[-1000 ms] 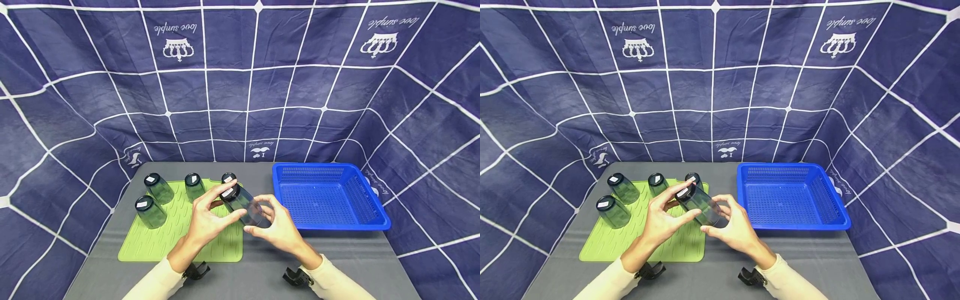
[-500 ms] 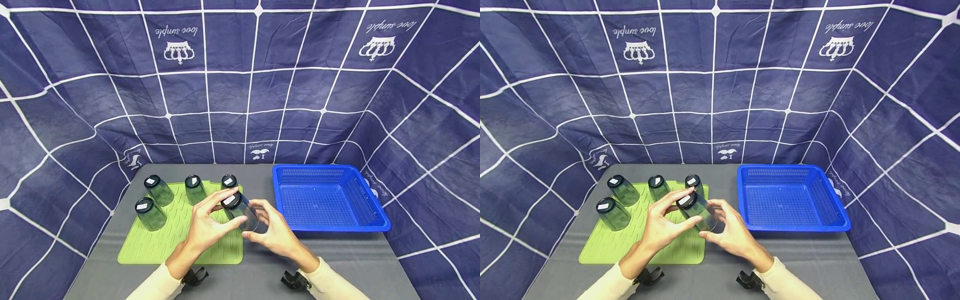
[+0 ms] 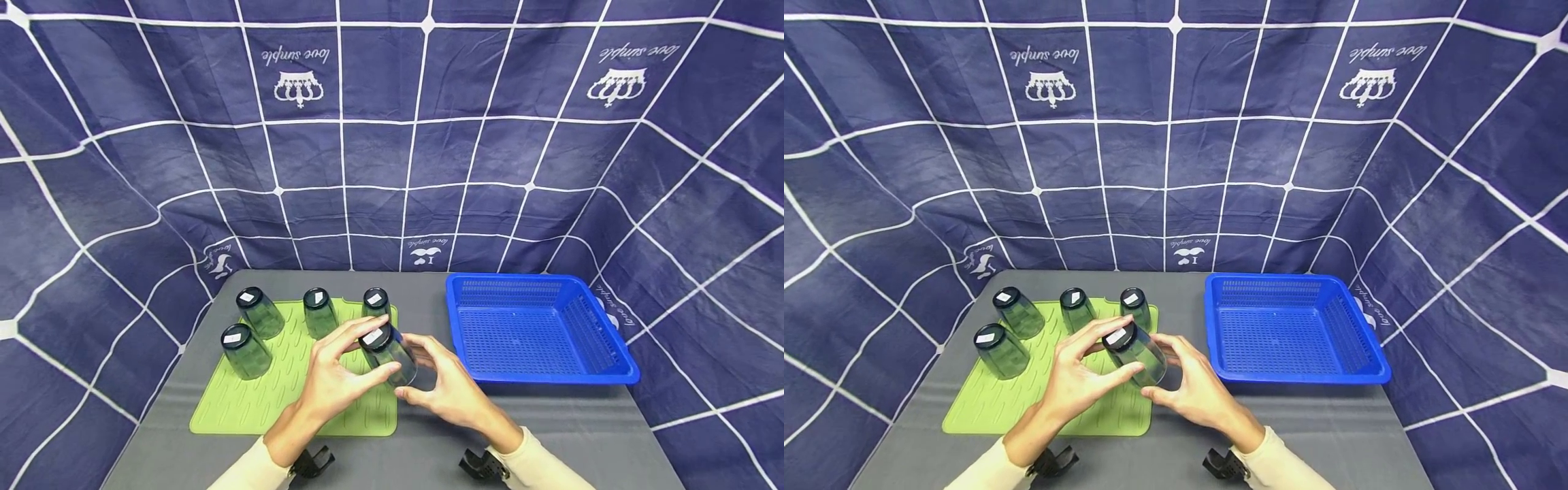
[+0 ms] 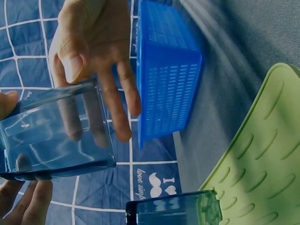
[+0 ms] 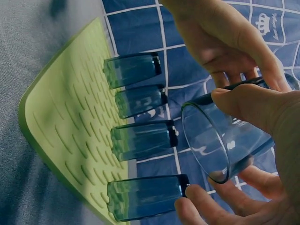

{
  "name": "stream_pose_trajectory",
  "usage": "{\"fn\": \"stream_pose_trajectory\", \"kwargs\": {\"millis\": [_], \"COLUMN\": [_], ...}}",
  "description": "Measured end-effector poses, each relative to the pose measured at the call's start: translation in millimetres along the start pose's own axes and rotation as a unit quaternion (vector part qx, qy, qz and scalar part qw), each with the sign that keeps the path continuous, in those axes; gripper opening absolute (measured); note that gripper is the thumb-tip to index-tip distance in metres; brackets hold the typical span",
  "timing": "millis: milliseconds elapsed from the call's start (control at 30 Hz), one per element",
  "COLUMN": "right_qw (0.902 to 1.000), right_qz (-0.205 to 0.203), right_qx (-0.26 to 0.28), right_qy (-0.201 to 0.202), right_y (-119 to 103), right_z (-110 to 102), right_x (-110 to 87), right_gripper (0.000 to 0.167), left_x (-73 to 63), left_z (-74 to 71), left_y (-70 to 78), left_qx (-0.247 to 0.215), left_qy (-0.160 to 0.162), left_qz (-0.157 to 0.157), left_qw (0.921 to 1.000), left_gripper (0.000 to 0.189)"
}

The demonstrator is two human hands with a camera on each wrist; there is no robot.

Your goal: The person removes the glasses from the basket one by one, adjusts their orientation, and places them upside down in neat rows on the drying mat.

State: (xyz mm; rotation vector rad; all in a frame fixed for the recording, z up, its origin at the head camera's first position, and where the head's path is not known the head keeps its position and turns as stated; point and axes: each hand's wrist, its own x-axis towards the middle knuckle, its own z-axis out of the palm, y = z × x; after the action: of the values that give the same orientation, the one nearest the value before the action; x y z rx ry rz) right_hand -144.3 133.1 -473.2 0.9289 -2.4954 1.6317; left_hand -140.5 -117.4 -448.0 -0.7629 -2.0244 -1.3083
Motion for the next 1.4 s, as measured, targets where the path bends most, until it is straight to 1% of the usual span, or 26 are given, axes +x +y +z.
{"fn": "stream_pose_trajectory", "kwargs": {"millis": [300, 467, 700, 900, 1000, 1200, 1400], "right_qw": [0.9999, 0.9997, 0.9992, 0.9989, 0.9988, 0.9986, 0.9980], "right_qz": [-0.014, -0.008, -0.003, -0.003, -0.001, 0.004, 0.005], "right_qx": [-0.002, -0.011, -0.022, -0.026, -0.029, -0.030, -0.037], "right_qy": [0.005, 0.019, 0.035, 0.038, 0.040, 0.044, 0.050], "right_y": [-0.3, -0.9, -1.6, -1.0, -0.4, 0.5, 0.1], "right_z": [-2.6, -8.2, -16.3, -20.5, -22.4, -26.5, -31.4], "right_x": [-0.2, 2.2, 3.7, 3.4, 3.1, 2.9, 2.0], "right_gripper": [0.084, 0.083, 0.080, 0.079, 0.079, 0.079, 0.078], "left_x": [-0.4, 1.3, 1.3, -1.1, -2.4, -4.4, -6.1], "left_z": [-3.6, -6.5, -11.0, -16.7, -19.8, -25.1, -31.0], "left_y": [-2.7, -5.1, -9.6, -12.4, -14.1, -17.6, -22.3], "left_qx": [0.013, 0.020, 0.029, 0.032, 0.044, 0.066, 0.069], "left_qy": [0.000, 0.003, 0.013, 0.010, 0.008, 0.007, 0.008], "left_qz": [-0.005, -0.010, -0.007, -0.026, -0.036, -0.045, -0.055], "left_qw": [0.9999, 0.9998, 0.9995, 0.9991, 0.9983, 0.9968, 0.9960], "left_gripper": [0.077, 0.077, 0.077, 0.078, 0.079, 0.078, 0.077]}}
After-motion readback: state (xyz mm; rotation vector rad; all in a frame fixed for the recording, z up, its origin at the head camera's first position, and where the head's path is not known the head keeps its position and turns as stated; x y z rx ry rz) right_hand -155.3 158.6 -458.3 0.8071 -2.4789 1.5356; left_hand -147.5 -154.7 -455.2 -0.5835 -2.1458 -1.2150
